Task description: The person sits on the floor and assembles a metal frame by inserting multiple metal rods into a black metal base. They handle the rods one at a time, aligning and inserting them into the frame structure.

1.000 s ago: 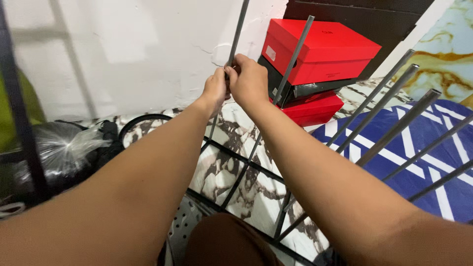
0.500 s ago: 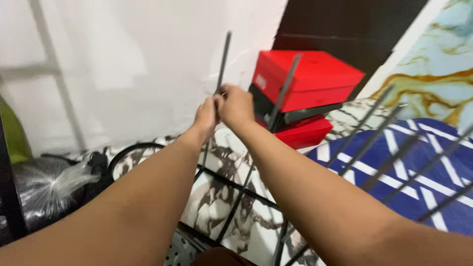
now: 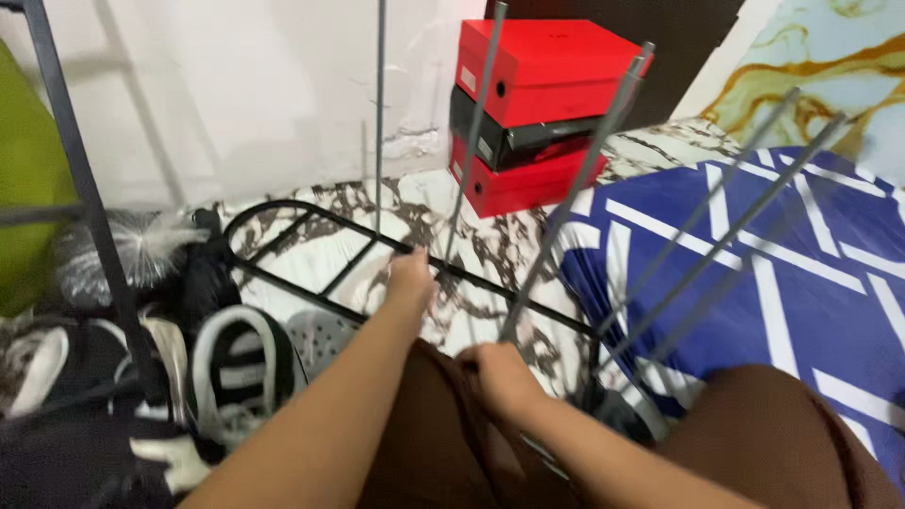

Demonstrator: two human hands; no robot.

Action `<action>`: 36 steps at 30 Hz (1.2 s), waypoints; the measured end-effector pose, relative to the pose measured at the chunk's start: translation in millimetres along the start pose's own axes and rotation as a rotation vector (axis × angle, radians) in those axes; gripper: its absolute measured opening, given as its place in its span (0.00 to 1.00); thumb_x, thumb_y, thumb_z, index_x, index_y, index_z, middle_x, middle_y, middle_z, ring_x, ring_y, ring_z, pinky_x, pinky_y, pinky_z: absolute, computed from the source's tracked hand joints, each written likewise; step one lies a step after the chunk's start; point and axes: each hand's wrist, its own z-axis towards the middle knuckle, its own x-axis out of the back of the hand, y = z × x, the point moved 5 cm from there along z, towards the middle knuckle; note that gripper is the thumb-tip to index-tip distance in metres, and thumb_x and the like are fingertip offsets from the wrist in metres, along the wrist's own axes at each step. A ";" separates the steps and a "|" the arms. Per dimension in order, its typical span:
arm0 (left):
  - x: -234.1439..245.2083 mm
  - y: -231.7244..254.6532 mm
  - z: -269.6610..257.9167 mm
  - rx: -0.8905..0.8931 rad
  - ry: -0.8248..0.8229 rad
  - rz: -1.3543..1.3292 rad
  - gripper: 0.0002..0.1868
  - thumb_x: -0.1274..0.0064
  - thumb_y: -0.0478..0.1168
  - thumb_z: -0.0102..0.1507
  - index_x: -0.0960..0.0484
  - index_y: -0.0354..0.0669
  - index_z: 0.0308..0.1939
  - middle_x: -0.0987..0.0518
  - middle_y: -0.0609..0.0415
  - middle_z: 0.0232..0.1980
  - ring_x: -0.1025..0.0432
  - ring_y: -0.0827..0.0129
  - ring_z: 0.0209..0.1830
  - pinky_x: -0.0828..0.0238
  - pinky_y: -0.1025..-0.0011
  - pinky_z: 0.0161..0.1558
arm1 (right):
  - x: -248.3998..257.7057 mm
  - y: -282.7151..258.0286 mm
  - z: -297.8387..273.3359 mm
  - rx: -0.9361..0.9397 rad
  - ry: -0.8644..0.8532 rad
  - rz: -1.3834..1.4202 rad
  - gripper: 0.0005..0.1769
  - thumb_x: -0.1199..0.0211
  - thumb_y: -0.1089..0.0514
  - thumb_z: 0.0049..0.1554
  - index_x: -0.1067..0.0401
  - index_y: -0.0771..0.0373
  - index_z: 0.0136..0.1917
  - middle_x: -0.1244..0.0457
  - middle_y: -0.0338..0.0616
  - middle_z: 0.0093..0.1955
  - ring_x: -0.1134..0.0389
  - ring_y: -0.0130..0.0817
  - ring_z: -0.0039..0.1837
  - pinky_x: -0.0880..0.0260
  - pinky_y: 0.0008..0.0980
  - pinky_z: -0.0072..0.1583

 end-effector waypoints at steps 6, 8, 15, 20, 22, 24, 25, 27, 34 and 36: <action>-24.6 -32.2 -60.1 0.162 -0.180 -0.041 0.25 0.57 0.60 0.70 0.32 0.41 0.36 0.34 0.49 0.29 0.40 0.63 0.22 0.48 0.65 0.20 | 0.2 17.2 -28.7 0.131 -0.177 -0.126 0.16 0.36 0.65 0.47 0.19 0.59 0.50 0.29 0.53 0.49 0.25 0.47 0.53 0.25 0.39 0.56; -27.1 -24.5 -66.5 0.188 -0.166 0.025 0.26 0.56 0.62 0.70 0.31 0.40 0.44 0.31 0.46 0.38 0.38 0.59 0.31 0.43 0.61 0.29 | -2.3 32.7 -51.3 0.027 -0.241 -0.127 0.19 0.36 0.64 0.50 0.21 0.57 0.55 0.29 0.51 0.51 0.26 0.47 0.55 0.27 0.40 0.58; -40.1 -17.2 -116.8 0.266 -0.084 0.052 0.34 0.55 0.59 0.64 0.30 0.45 0.68 0.29 0.52 0.67 0.30 0.56 0.61 0.35 0.55 0.60 | -10.5 48.3 -102.1 0.077 -0.210 -0.142 0.26 0.33 0.67 0.43 0.26 0.59 0.57 0.34 0.52 0.55 0.31 0.54 0.57 0.30 0.43 0.58; -36.0 -8.7 -139.6 0.215 -0.067 0.088 0.33 0.53 0.58 0.63 0.28 0.41 0.66 0.25 0.51 0.66 0.30 0.56 0.61 0.33 0.55 0.59 | -23.9 60.5 -97.2 -0.059 -0.366 -0.142 0.22 0.37 0.64 0.52 0.30 0.58 0.61 0.31 0.53 0.50 0.28 0.52 0.55 0.29 0.42 0.56; -37.2 -7.1 -140.7 0.205 -0.081 0.059 0.33 0.51 0.57 0.63 0.27 0.39 0.66 0.25 0.51 0.66 0.29 0.57 0.60 0.33 0.55 0.58 | -27.9 65.7 -91.2 -0.057 -0.411 -0.166 0.24 0.37 0.63 0.53 0.34 0.59 0.63 0.31 0.55 0.50 0.28 0.52 0.55 0.29 0.43 0.55; -35.9 -8.4 -139.7 0.193 -0.073 0.053 0.33 0.51 0.56 0.63 0.29 0.41 0.67 0.26 0.51 0.65 0.29 0.56 0.59 0.33 0.55 0.57 | -33.4 68.8 -88.3 -0.049 -0.483 -0.216 0.26 0.36 0.63 0.52 0.37 0.61 0.63 0.31 0.56 0.50 0.28 0.52 0.55 0.28 0.43 0.55; -33.7 -9.5 -137.8 0.185 -0.066 0.048 0.33 0.51 0.56 0.63 0.30 0.42 0.67 0.27 0.52 0.64 0.29 0.56 0.58 0.33 0.55 0.57 | -34.8 66.8 -86.3 -0.023 -0.477 -0.238 0.24 0.38 0.63 0.53 0.37 0.62 0.63 0.31 0.57 0.50 0.28 0.53 0.55 0.29 0.44 0.55; -33.0 -13.6 -133.4 0.178 -0.062 0.076 0.32 0.51 0.56 0.63 0.28 0.43 0.66 0.25 0.52 0.62 0.28 0.59 0.56 0.32 0.56 0.56 | -34.3 61.1 -87.2 0.027 -0.461 -0.283 0.22 0.40 0.62 0.55 0.38 0.64 0.63 0.30 0.57 0.49 0.29 0.54 0.55 0.29 0.44 0.54; -39.3 -32.9 -108.2 0.076 -0.148 0.058 0.30 0.48 0.55 0.65 0.22 0.36 0.62 0.20 0.40 0.57 0.30 0.60 0.45 0.30 0.55 0.49 | -29.8 68.3 -116.3 -0.643 -0.295 0.268 0.19 0.55 0.51 0.67 0.30 0.62 0.62 0.33 0.59 0.57 0.29 0.59 0.56 0.31 0.47 0.58; -45.9 -34.1 -98.4 0.089 -0.157 0.004 0.28 0.47 0.54 0.64 0.22 0.37 0.59 0.25 0.46 0.51 0.33 0.61 0.43 0.34 0.55 0.47 | -33.6 79.1 -117.1 -0.663 -0.318 0.182 0.21 0.54 0.52 0.66 0.27 0.66 0.61 0.33 0.63 0.57 0.29 0.61 0.56 0.31 0.49 0.60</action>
